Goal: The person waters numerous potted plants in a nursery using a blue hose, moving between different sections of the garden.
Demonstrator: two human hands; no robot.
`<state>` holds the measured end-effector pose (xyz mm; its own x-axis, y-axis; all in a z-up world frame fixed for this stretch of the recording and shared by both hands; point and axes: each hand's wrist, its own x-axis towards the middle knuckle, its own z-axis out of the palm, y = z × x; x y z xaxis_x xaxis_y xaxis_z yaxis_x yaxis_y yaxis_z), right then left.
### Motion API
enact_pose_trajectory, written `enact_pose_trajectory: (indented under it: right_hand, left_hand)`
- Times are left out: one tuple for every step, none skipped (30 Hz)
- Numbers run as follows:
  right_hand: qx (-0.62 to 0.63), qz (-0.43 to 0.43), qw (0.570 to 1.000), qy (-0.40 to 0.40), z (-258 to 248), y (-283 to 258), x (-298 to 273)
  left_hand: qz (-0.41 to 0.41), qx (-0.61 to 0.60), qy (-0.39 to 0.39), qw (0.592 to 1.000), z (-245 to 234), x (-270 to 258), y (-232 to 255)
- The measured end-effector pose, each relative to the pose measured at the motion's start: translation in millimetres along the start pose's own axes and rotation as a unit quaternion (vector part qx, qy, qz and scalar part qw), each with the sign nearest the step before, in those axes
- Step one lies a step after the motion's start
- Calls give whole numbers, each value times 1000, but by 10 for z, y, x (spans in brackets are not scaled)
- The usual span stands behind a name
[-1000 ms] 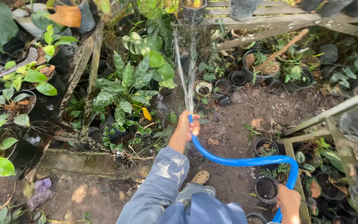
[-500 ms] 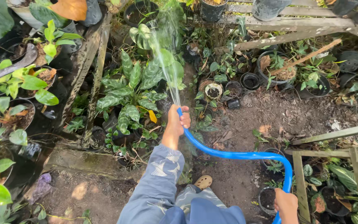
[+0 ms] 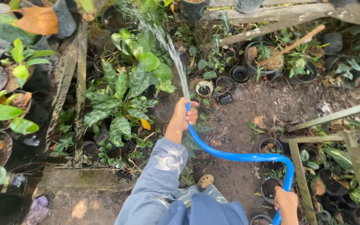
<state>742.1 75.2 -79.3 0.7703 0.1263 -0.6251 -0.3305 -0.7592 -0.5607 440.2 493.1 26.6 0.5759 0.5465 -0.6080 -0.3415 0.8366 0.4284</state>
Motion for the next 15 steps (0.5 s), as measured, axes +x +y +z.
enact_pose_trajectory:
  right_hand:
    - [-18,3,1000,19,-23,34,-10]
    - [-14,5,1000,22,-36,56,-17]
    - [10,12,1000,19,-62,83,-27]
    - [35,18,999,17,-105,107,-34]
    - [41,20,999,22,-140,131,-39]
    - [51,22,998,29,-174,154,-35]
    - [61,24,997,35,-210,179,-33]
    - [67,26,997,40,-244,208,-39]
    - [74,35,996,38,-282,240,-48]
    - [81,44,995,35,-307,272,-56]
    - [86,44,995,38,-324,313,-73]
    - [88,44,994,43,-330,345,-87]
    - [89,44,994,49,-341,376,-101]
    - [95,43,993,50,-348,409,-117]
    - [117,47,991,41,-364,449,-139]
  left_hand:
    - [-38,24,-19,999,88,33,-46]
    - [-41,28,-22,999,189,61,-97]
    - [-73,66,-31,995,295,79,-164]
    - [-105,105,-41,988,397,92,-210]
    - [-108,110,-47,987,463,99,-196]
    - [-90,92,-51,990,523,122,-144]
    - [-72,74,-55,993,579,147,-88]
    - [-75,78,-60,992,613,160,-15]
    - [-33,52,-96,993,648,174,64]
    - [11,25,-132,991,700,187,104]
    - [9,28,-136,990,779,208,94]
    - [-15,47,-131,990,869,229,73]
    - [-38,65,-126,989,955,243,32]
    - [-37,69,-130,988,1038,255,-31]
    - [-66,67,-153,984,1122,267,-113]
